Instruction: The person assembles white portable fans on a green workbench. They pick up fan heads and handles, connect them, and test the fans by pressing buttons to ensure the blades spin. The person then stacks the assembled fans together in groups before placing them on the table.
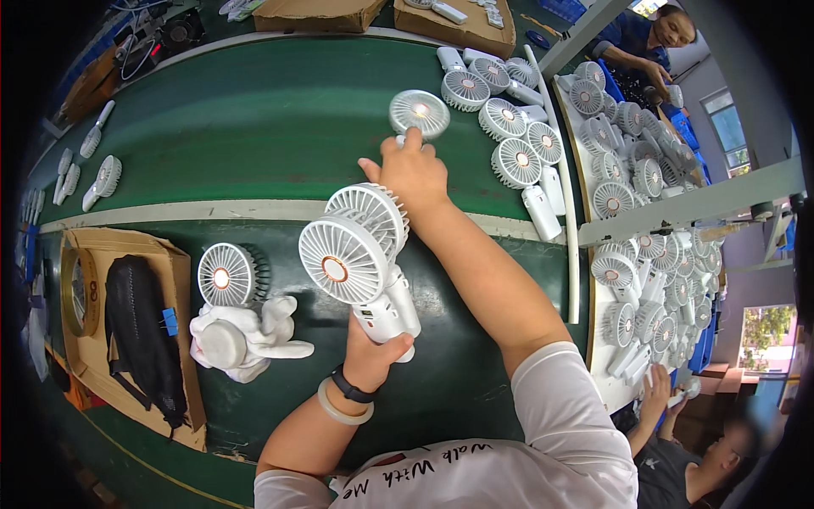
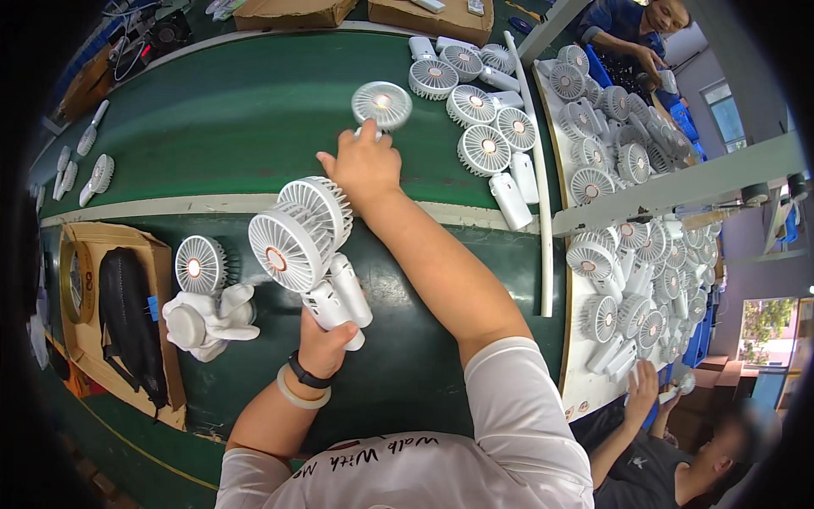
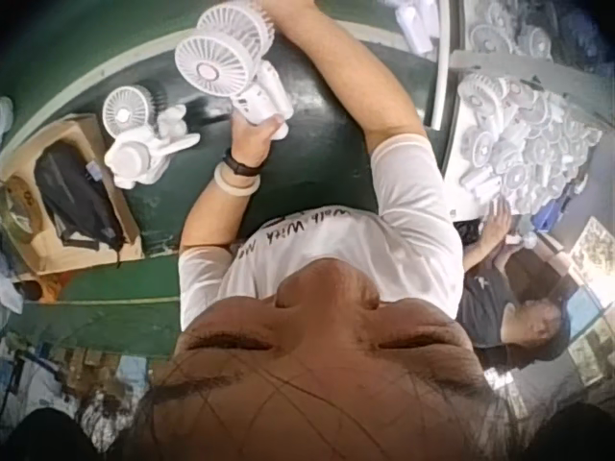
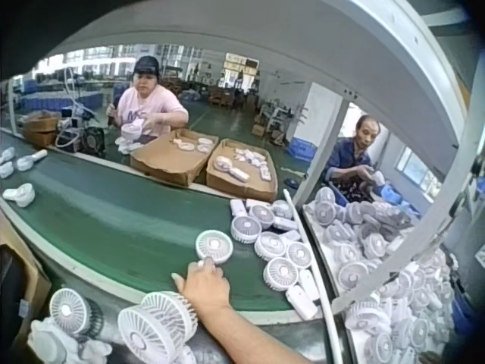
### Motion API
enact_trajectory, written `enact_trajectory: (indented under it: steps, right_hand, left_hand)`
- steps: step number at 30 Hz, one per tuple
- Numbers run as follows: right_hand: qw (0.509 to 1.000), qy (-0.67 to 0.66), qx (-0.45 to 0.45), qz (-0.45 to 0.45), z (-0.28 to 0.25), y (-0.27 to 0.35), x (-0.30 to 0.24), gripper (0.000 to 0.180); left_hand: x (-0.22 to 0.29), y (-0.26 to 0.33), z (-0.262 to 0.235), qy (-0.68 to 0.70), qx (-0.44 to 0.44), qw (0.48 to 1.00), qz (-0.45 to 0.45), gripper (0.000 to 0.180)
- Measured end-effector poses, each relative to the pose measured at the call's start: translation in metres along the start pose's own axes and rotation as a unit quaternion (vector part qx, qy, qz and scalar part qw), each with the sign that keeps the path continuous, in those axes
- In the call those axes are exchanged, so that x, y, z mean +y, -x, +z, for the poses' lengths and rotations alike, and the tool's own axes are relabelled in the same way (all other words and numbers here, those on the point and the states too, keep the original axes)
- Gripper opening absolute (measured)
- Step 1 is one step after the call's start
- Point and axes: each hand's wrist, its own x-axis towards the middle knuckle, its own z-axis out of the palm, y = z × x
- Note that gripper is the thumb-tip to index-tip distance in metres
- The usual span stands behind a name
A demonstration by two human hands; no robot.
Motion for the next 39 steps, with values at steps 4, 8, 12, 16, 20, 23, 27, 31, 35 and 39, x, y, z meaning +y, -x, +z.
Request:
enact_trajectory:
  steps: [4,8,12,16,20,23,27,31,35,39]
  right_hand:
    - [0.997,-0.026,0.057,0.037,0.014,-0.007,0.057,0.053]
    - [0.795,-0.596,-0.101,0.055,0.000,0.030,0.083,0.040]
    - [0.305,-0.919,-0.251,-0.002,-0.023,0.106,0.089,0.044]
    - [0.203,-0.939,-0.279,0.002,-0.026,0.145,0.094,0.056]
    - [0.203,-0.941,-0.269,-0.001,-0.011,0.157,0.093,0.067]
    - [0.215,-0.938,-0.273,0.006,-0.008,0.152,0.096,0.068]
    - [0.219,-0.941,-0.259,0.002,-0.007,0.151,0.099,0.067]
    - [0.232,-0.941,-0.248,0.006,-0.008,0.151,0.098,0.065]
    - [0.279,-0.931,-0.233,0.015,-0.004,0.149,0.099,0.058]
    - [0.390,-0.898,-0.200,0.039,-0.002,0.154,0.095,0.042]
  left_hand:
    - [0.005,0.000,0.009,0.008,0.002,1.000,-0.020,0.072]
    - [0.007,-0.003,0.007,0.013,0.018,1.000,-0.016,0.072]
    - [0.013,-0.003,0.002,0.050,-0.010,0.998,-0.046,0.075]
    - [0.017,-0.006,0.001,0.116,-0.058,0.990,-0.057,0.079]
    - [0.019,-0.005,0.001,0.146,-0.091,0.983,-0.068,0.080]
    - [0.021,-0.004,0.003,0.138,-0.093,0.984,-0.070,0.080]
    - [0.021,-0.006,0.004,0.151,-0.083,0.982,-0.081,0.081]
    - [0.020,-0.005,0.005,0.156,-0.082,0.980,-0.089,0.082]
    - [0.019,-0.005,0.005,0.169,-0.089,0.977,-0.099,0.084]
    - [0.021,-0.006,0.005,0.182,-0.090,0.973,-0.111,0.086]
